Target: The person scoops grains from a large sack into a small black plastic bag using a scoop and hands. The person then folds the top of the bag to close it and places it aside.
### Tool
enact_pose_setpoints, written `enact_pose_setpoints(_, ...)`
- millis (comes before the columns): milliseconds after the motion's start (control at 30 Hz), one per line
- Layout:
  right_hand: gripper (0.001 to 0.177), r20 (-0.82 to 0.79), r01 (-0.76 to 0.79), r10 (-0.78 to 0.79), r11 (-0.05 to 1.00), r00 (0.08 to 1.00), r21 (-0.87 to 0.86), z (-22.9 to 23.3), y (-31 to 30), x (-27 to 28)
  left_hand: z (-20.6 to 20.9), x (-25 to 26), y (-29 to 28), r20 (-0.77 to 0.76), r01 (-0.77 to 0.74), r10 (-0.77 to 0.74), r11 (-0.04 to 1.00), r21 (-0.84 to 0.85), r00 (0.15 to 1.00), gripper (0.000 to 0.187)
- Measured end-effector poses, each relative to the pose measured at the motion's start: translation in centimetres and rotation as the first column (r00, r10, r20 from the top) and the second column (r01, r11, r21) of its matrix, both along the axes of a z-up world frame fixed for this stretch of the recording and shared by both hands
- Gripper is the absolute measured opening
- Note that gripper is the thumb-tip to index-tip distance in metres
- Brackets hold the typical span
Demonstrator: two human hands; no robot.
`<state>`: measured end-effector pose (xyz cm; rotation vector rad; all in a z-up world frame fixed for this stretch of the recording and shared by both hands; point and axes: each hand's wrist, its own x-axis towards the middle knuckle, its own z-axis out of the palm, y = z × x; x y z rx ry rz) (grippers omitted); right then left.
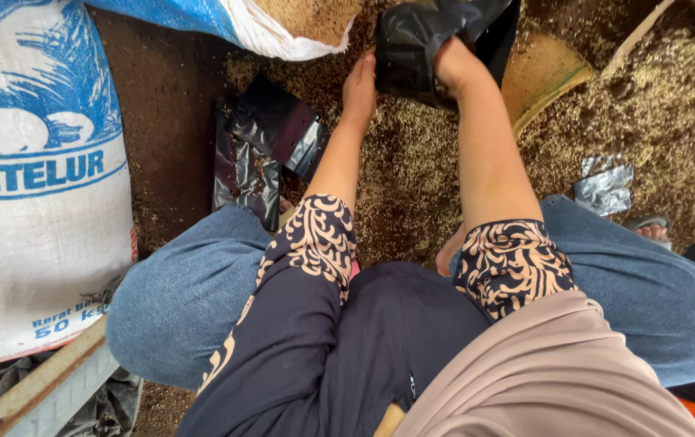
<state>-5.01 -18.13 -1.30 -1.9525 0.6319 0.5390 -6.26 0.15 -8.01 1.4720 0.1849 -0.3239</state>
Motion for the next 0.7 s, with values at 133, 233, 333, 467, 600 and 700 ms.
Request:
enact_pose_setpoints(133,0.052,0.177,-0.140,0.141,0.990,0.974,-0.019,-6.4,-0.6,1.7,0.6,-0.2,0.0,-0.010,0.029,-0.028,0.992,0.120,1.000,0.061)
enact_pose_setpoints(233,0.046,0.114,-0.172,0.180,0.982,0.977,-0.080,-12.1,-1.7,3.7,0.9,-0.9,0.1,-0.114,0.143,-0.117,0.956,0.256,0.987,0.065)
enact_pose_setpoints(333,0.037,0.084,-0.279,0.310,0.924,0.947,-0.262,-16.4,-2.4,5.8,1.0,-1.5,0.0,-0.001,0.129,-0.136,0.935,0.331,0.991,0.064)
enact_pose_setpoints(467,0.031,0.120,-0.520,0.649,0.695,0.751,-0.497,-15.1,-2.1,6.3,0.6,-2.0,-0.4,-0.147,0.094,-0.062,0.970,0.223,0.987,0.060)
enact_pose_setpoints(600,0.032,0.282,-0.305,0.372,0.918,0.885,-0.253,-5.8,-2.6,2.4,1.8,-1.4,-1.6,0.198,-0.161,0.089,0.906,0.392,0.976,0.056)
enact_pose_setpoints(700,0.035,0.341,-0.219,0.247,0.968,0.907,-0.119,1.8,-3.2,-1.2,4.5,-1.1,-2.4,0.488,-0.288,0.102,0.902,0.323,0.867,0.051)
